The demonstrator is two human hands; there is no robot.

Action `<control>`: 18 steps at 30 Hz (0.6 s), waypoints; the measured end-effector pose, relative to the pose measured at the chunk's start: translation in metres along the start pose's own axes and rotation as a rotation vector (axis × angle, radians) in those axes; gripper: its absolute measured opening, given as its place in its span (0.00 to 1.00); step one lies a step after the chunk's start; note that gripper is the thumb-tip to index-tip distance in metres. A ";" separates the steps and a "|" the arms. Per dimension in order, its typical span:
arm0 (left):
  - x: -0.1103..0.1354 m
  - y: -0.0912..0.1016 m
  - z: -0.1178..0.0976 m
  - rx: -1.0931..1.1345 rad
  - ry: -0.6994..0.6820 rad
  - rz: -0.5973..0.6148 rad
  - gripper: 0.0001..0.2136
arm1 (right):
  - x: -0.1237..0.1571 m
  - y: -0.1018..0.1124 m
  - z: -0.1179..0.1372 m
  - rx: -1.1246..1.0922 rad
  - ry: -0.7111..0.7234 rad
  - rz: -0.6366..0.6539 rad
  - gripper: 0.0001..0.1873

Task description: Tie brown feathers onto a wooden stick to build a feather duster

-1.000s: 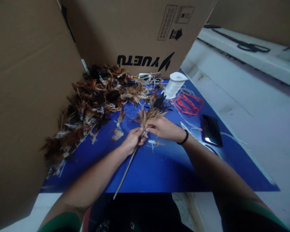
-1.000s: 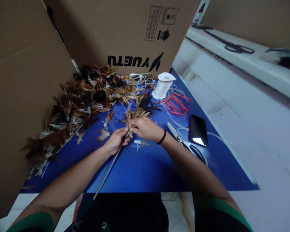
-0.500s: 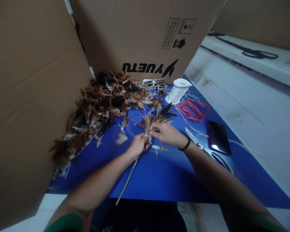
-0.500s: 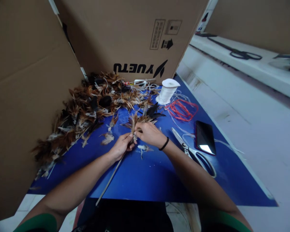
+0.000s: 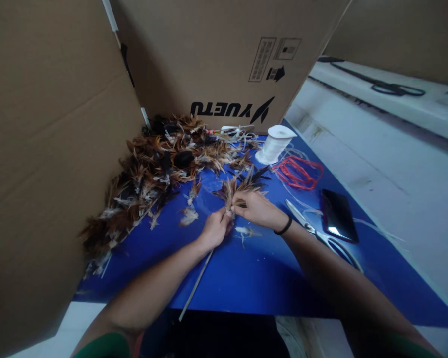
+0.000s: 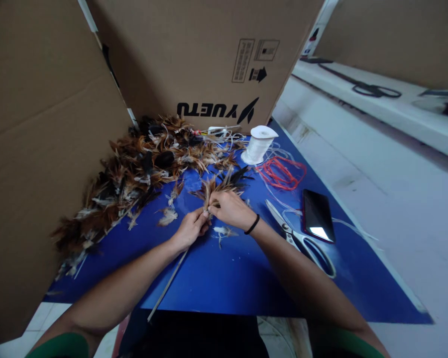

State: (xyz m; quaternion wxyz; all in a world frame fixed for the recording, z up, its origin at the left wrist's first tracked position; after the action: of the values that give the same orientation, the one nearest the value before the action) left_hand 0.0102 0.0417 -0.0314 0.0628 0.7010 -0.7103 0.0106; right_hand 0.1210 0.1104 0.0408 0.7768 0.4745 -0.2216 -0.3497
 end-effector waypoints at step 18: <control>-0.003 0.001 -0.002 0.230 0.185 -0.022 0.14 | -0.166 0.006 0.013 0.465 0.111 -0.165 0.14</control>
State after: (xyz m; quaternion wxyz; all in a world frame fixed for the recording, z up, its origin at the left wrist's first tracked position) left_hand 0.0095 0.0447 -0.0294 0.0472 0.7074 -0.6878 0.1558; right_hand 0.0050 0.2291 0.0500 0.6266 0.6753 -0.2137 -0.3250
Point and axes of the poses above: each hand's wrist, its own x-axis away from the middle knuckle, its own y-axis out of the back of the hand, z = x × y, the point moved 3 cm from there along -x, towards the middle knuckle, and after that the axes turned 2 degrees about -y, right-handed, at the moved point
